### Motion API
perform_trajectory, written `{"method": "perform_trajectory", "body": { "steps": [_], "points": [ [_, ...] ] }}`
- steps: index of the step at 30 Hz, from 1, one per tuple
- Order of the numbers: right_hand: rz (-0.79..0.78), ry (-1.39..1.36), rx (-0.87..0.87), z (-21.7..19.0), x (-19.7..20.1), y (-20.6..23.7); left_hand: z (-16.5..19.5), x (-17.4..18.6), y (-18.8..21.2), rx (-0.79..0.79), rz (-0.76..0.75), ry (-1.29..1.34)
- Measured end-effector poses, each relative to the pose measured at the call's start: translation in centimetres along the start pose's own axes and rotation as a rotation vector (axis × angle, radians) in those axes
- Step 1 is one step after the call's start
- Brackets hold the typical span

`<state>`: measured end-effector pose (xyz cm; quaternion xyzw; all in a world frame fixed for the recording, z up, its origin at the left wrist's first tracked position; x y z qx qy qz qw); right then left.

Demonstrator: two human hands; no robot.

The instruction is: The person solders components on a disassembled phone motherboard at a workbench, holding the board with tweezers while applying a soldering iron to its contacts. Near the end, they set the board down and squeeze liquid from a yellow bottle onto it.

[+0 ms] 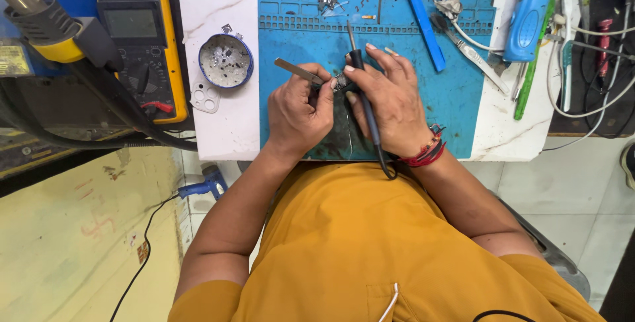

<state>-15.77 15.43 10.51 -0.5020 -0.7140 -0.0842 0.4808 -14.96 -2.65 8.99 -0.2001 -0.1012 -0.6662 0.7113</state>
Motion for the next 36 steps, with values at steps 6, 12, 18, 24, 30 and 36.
{"method": "perform_trajectory", "body": {
  "steps": [6,12,18,24,30,36],
  "points": [
    [0.012,0.107,-0.028,-0.49,0.16,0.2,-0.1,-0.14,0.33,-0.06,0.044,-0.033],
    [0.063,0.083,-0.016,-0.16,0.13,0.46,-0.1,-0.15,0.14,-0.113,0.074,-0.049],
    [0.066,0.022,0.007,-0.21,0.34,0.6,-0.11,-0.22,0.26,-0.107,0.055,-0.08],
    [0.095,0.111,-0.021,-0.29,0.23,0.18,-0.55,-0.31,0.06,-0.094,0.105,-0.036],
    [0.04,0.08,0.002,-0.47,0.25,-0.18,-0.57,-0.13,-0.02,-0.009,0.107,0.021],
    [0.201,-0.165,-0.031,-0.34,0.45,0.22,-0.48,-0.05,-0.13,0.011,0.079,0.117]
  ]
}}
Point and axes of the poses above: each hand's wrist, its own y-axis away from the middle knuckle, its own x-axis out of the back of the hand, z = x × y, the point moved 2 cm from there along -y, towards the middle knuckle, and after that the axes turned 1 degree about x, right-handed, at the moved point
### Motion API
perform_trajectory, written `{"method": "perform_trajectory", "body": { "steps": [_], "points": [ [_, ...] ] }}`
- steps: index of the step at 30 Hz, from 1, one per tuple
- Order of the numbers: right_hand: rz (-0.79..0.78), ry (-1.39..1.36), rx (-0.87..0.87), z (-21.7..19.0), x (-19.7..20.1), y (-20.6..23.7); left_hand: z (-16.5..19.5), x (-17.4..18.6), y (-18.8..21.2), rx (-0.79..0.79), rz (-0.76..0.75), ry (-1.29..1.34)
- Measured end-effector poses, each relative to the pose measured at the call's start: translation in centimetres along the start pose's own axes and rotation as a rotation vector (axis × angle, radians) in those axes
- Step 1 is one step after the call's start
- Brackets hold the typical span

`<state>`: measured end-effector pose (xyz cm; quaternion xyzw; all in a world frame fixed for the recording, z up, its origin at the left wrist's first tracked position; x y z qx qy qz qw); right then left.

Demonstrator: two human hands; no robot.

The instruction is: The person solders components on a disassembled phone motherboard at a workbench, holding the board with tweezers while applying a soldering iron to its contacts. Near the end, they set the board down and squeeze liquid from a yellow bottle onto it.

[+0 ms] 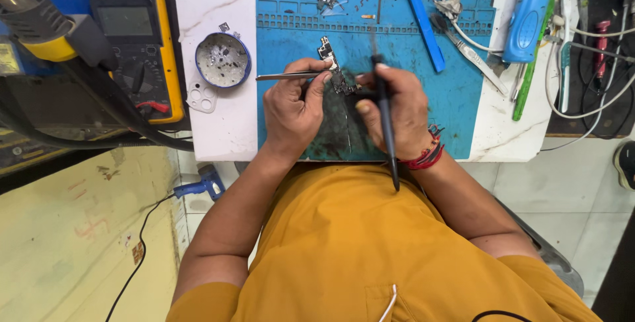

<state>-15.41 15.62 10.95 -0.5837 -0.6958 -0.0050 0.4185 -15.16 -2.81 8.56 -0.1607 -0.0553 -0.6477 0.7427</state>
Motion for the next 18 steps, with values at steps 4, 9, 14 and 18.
{"method": "perform_trajectory", "body": {
  "steps": [4,9,14,18],
  "points": [
    [0.1,0.0,-0.073,0.7,0.0,0.8,-0.1,0.1,0.0,-0.013,-0.032,-0.005],
    [0.048,-0.032,-0.035,1.1,0.1,1.7,0.0,0.1,-0.1,-0.036,-0.058,-0.068],
    [0.055,-0.042,-0.053,1.1,0.0,1.8,0.0,-0.1,-0.2,-0.003,-0.065,-0.078],
    [0.02,-0.036,-0.048,1.1,-0.1,1.7,0.0,0.0,-0.1,-0.038,-0.055,-0.071]
  ]
}}
Point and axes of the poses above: each hand's wrist, its own y-axis away from the middle knuckle, its own x-axis out of the back of the hand, z = x × y, the point moved 2 cm from there along -y, towards the middle knuckle, and after that the axes turned 1 degree about x, right-handed, at the moved point
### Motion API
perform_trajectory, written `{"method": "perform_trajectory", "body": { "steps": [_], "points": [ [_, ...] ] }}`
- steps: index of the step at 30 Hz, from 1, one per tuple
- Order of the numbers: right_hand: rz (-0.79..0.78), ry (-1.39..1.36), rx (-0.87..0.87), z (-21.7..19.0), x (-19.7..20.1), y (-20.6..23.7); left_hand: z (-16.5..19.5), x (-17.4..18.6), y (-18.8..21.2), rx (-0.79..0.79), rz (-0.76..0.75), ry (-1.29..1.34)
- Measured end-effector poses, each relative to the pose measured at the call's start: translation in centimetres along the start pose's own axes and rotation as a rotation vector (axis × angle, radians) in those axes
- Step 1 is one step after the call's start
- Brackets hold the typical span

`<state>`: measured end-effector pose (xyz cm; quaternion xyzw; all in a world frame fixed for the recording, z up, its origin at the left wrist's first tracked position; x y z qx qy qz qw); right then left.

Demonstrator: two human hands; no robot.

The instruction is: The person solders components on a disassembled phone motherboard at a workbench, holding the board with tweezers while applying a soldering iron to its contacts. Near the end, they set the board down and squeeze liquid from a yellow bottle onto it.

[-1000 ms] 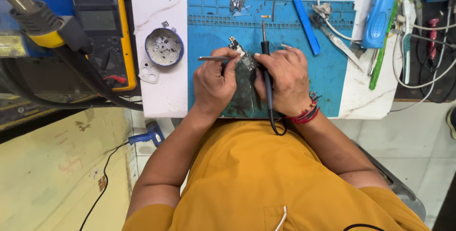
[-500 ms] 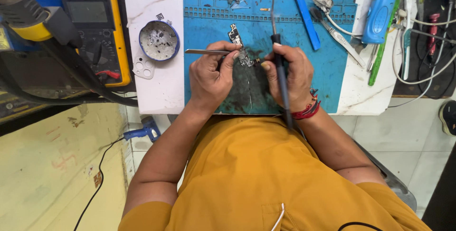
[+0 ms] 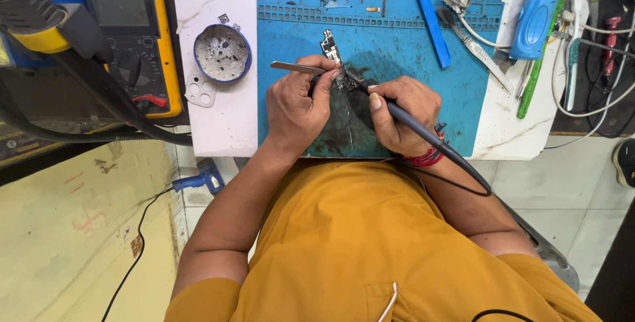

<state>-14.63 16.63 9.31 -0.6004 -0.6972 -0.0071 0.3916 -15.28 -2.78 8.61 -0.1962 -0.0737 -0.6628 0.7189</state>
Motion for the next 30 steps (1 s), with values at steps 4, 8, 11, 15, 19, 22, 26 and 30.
{"method": "perform_trajectory", "body": {
  "steps": [4,8,11,15,19,22,26,30],
  "points": [
    [0.006,0.002,0.01,-0.01,-0.05,-0.01,-0.06,-0.02,-0.05,0.013,-0.007,-0.013],
    [0.01,0.006,0.01,-0.04,-0.09,0.01,-0.02,0.13,0.01,-0.021,-0.001,0.004],
    [0.011,0.0,0.008,-0.12,-0.02,0.07,-0.15,0.07,0.02,0.025,-0.019,-0.013],
    [0.009,0.003,0.012,-0.07,-0.09,0.02,-0.15,0.01,0.01,-0.01,-0.003,-0.003],
    [0.009,0.011,0.015,-0.04,-0.1,0.02,-0.17,0.0,0.03,-0.007,0.001,-0.01],
    [0.01,0.006,0.022,-0.04,-0.15,0.07,-0.14,0.07,0.15,0.001,0.002,-0.018],
    [0.007,0.008,0.029,0.0,-0.17,0.14,-0.08,0.01,0.13,-0.014,0.005,-0.009],
    [0.016,0.007,0.022,0.08,-0.21,0.13,-0.09,-0.05,0.08,0.009,-0.001,-0.021]
  ]
}}
Point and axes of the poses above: each hand's wrist, its own y-axis away from the middle knuckle, its own x-axis out of the back of the hand, z = x × y, the point moved 2 cm from there along -y, towards the middle knuckle, and after that the axes turned 1 degree about x, right-handed, at the moved point
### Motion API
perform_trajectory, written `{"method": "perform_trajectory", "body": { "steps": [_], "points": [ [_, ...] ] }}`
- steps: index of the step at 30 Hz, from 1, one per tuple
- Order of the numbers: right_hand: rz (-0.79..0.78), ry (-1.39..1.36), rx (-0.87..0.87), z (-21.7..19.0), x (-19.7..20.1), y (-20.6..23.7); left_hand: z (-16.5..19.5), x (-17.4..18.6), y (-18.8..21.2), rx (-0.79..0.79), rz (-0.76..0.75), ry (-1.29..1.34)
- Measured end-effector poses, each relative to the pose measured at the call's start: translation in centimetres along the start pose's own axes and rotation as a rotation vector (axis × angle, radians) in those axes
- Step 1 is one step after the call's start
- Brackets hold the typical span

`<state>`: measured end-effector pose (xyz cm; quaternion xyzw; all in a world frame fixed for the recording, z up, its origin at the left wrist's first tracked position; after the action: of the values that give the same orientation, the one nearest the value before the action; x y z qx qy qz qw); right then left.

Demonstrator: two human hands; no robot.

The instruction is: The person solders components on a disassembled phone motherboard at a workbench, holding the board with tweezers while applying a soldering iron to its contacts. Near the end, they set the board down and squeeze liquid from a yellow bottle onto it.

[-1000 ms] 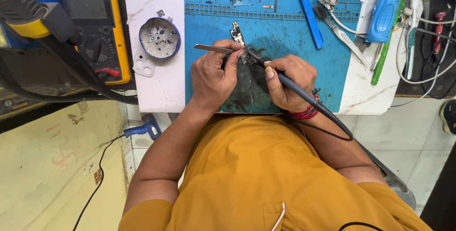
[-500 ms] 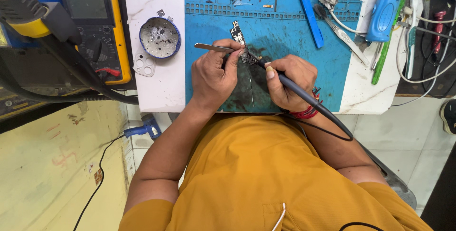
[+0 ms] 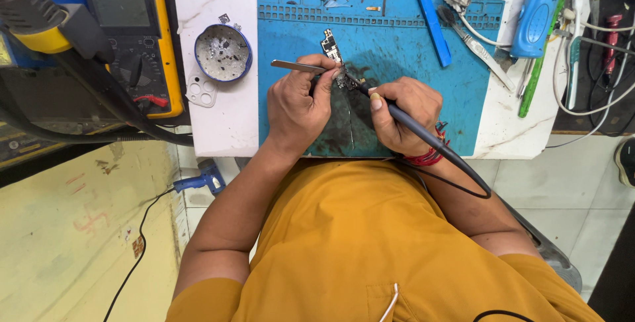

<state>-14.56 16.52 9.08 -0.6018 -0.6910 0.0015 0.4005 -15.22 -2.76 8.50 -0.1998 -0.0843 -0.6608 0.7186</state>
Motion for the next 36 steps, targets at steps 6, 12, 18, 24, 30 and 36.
{"method": "perform_trajectory", "body": {
  "steps": [6,12,18,24,30,36],
  "points": [
    [-0.001,-0.002,0.0,-0.04,0.07,0.08,-0.01,0.09,0.01,0.014,-0.009,-0.002],
    [-0.002,-0.015,-0.002,-0.04,0.14,0.12,0.02,0.05,0.04,-0.007,-0.007,0.002],
    [-0.003,-0.01,-0.007,-0.11,0.1,0.15,-0.05,0.06,0.08,-0.019,-0.001,0.006],
    [0.004,-0.002,-0.01,-0.02,0.08,0.24,-0.13,-0.03,0.11,-0.005,0.003,0.003],
    [0.0,-0.003,-0.01,0.1,0.09,0.42,-0.16,-0.01,0.14,0.004,0.001,0.004],
    [0.013,-0.01,-0.002,0.2,0.07,0.35,-0.08,0.01,0.1,0.002,0.005,0.006]
  ]
}}
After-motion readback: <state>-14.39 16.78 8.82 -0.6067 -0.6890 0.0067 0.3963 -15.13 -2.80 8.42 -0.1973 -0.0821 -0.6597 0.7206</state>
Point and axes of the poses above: each hand's wrist, its own y-axis away from the middle knuckle, its own x-axis out of the back of the hand, z = x × y, the point moved 2 cm from there along -y, towards the middle knuckle, and after that the axes turned 1 degree about x, right-handed, at the moved point
